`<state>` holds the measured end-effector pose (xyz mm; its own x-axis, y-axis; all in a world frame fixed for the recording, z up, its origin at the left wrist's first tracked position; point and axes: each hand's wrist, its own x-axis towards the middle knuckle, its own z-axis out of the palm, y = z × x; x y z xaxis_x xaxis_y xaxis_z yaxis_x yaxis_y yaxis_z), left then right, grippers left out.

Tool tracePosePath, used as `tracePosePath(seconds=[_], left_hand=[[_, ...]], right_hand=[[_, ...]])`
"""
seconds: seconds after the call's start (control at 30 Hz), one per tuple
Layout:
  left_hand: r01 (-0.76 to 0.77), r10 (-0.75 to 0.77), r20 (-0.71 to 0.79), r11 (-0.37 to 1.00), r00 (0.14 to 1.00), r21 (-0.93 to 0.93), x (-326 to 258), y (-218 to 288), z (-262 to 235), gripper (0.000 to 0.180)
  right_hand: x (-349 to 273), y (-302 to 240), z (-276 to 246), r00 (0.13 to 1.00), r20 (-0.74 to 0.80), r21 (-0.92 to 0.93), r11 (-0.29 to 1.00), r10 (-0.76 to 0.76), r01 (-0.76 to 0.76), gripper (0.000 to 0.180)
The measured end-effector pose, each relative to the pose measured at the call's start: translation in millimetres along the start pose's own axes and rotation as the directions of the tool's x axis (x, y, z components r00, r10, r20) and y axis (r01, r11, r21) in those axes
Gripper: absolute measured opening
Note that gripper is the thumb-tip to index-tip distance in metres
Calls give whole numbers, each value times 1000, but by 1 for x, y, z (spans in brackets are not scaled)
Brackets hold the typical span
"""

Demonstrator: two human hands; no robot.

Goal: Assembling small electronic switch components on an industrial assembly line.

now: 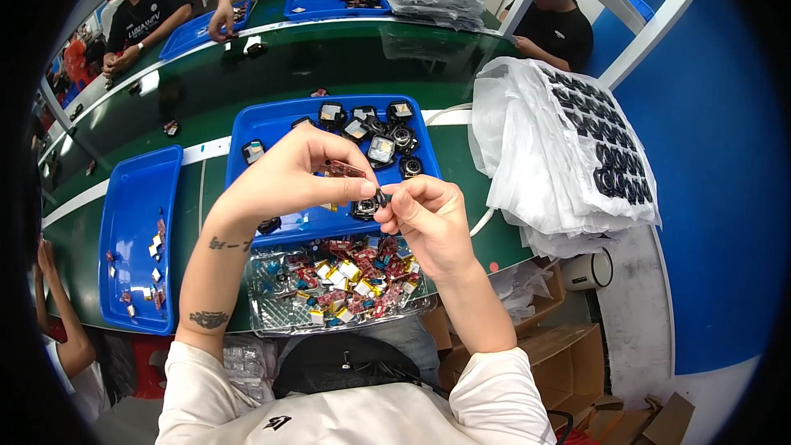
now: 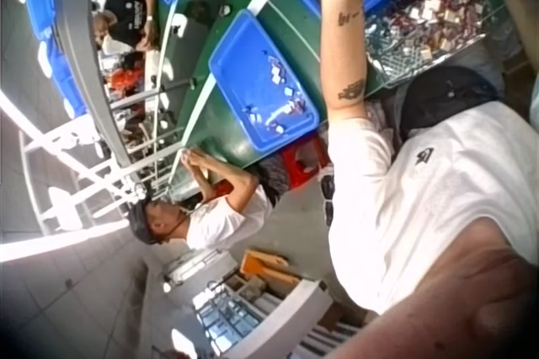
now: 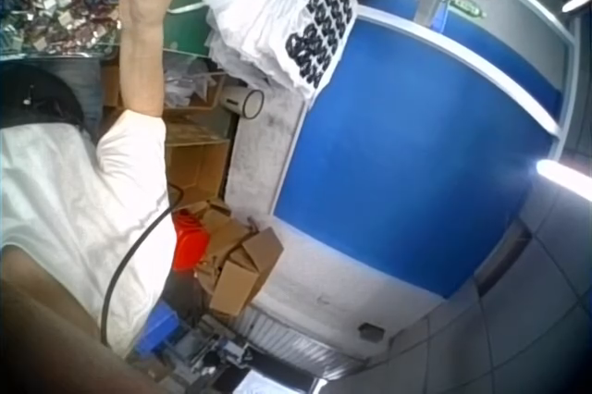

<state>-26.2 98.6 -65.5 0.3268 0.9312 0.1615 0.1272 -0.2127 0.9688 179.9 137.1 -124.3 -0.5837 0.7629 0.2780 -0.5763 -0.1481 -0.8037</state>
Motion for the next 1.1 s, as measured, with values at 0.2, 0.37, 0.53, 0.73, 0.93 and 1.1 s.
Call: tracePosePath(seconds=[0.2, 0.37, 0.53, 0.73, 0.93, 1.1], left_hand=[[-80, 81, 47, 996, 996, -24, 0, -2, -1, 14], [1, -2, -6, 994, 1000, -111, -6, 8, -10, 15], [-67, 61, -65, 992, 996, -107, -8, 12, -11, 14], [-98, 83, -109, 986, 991, -132, -9, 12, -12, 14], [-114, 101, -98, 983, 990, -144, -10, 17, -10, 15], [-128, 111, -115, 980, 987, -154, -9, 13, -10, 15]], right_hand=[[0, 1, -2, 996, -27, 82, 993, 88, -85, 11], [-1, 3, 16, 918, 378, -806, 443, -124, 392, 9], [-6, 21, 19, 899, 422, -866, 346, 118, 361, 29], [15, 15, 5, 949, 306, -921, -226, 81, 316, 45], [27, 18, -14, 979, 162, -974, -141, 125, 179, 30], [34, 19, -19, 956, 160, -981, 148, 246, 126, 25]])
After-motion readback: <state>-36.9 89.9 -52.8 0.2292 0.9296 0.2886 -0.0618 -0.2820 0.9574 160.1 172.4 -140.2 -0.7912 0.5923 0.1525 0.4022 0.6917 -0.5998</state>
